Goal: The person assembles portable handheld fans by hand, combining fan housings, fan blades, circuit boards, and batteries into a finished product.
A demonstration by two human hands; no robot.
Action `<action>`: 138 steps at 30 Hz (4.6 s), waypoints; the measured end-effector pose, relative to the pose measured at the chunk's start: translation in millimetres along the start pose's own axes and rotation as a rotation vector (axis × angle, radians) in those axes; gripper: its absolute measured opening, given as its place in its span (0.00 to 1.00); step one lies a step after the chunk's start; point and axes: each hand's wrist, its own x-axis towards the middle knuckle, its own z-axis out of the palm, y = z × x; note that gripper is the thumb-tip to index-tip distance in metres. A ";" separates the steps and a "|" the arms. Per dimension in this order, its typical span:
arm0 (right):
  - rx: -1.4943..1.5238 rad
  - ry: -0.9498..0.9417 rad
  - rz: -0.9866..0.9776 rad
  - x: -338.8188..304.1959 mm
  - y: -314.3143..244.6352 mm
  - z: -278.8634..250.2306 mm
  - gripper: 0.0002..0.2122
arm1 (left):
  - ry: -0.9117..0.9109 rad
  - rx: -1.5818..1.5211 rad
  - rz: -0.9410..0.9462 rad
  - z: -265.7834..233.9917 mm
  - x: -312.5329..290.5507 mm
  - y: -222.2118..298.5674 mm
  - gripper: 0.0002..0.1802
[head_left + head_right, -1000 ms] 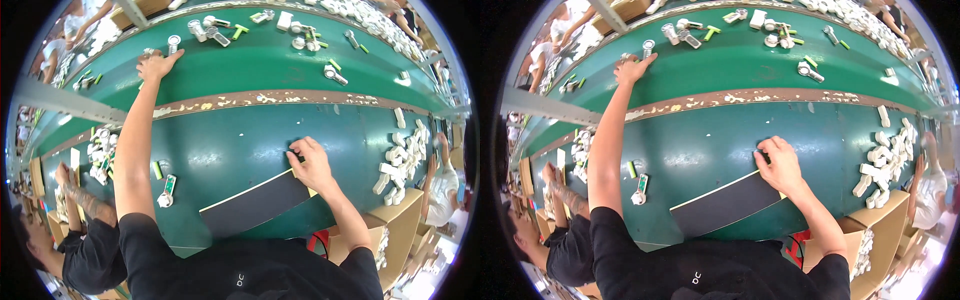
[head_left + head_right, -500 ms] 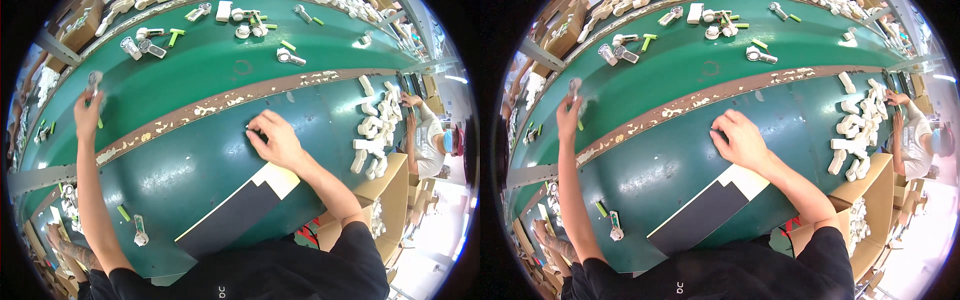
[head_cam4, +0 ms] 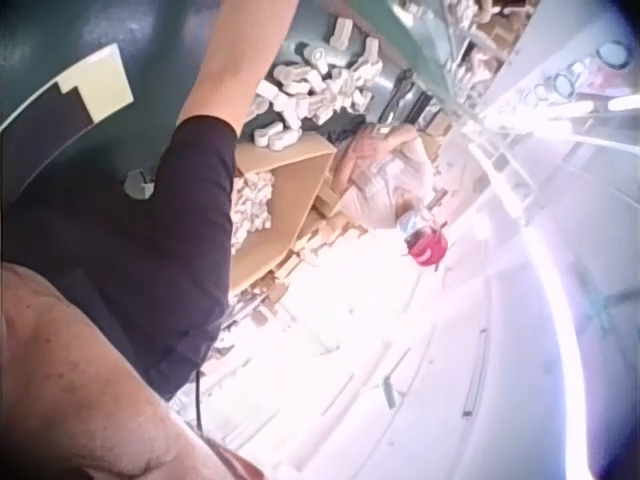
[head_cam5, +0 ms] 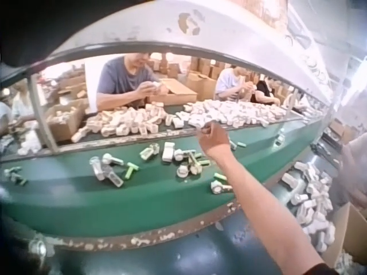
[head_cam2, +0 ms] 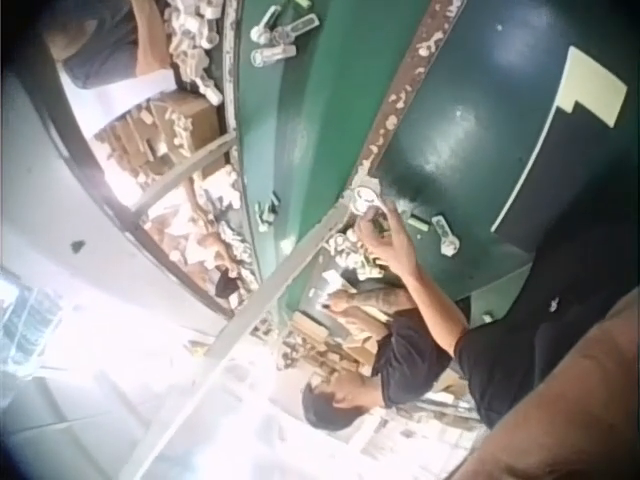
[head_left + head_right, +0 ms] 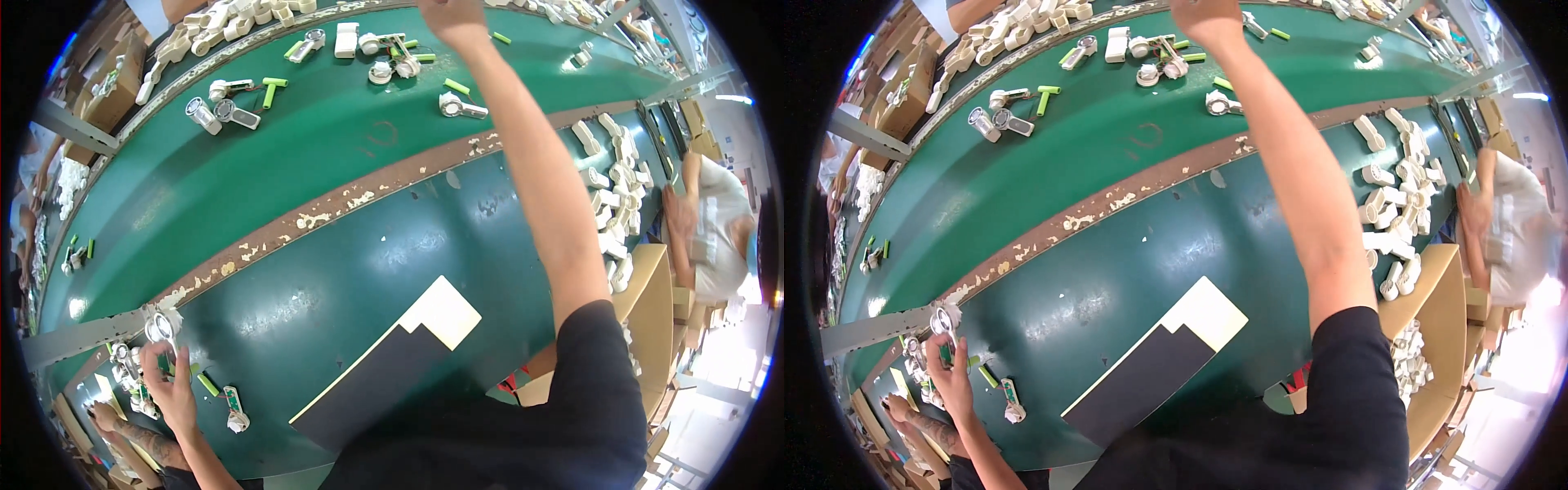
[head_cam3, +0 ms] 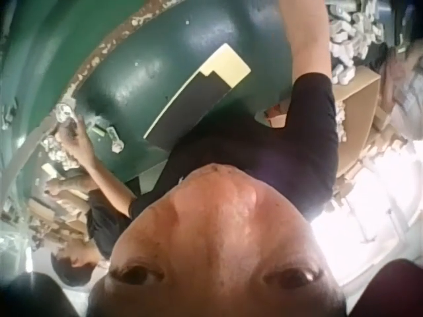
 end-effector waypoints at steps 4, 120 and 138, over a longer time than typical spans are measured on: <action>-0.308 -0.380 -0.139 19.0 3.9 17.9 0.13 | -0.069 0.114 0.046 4.4 -7.9 -4.5 0.12; -0.921 -0.954 -0.196 -40.8 136.1 -72.7 0.12 | -1.133 -1.535 -0.274 255.2 -16.4 232.7 0.18; -0.300 -0.537 -0.959 -224.7 -14.6 -212.8 0.08 | -0.752 -1.623 -0.181 212.9 7.8 220.1 0.19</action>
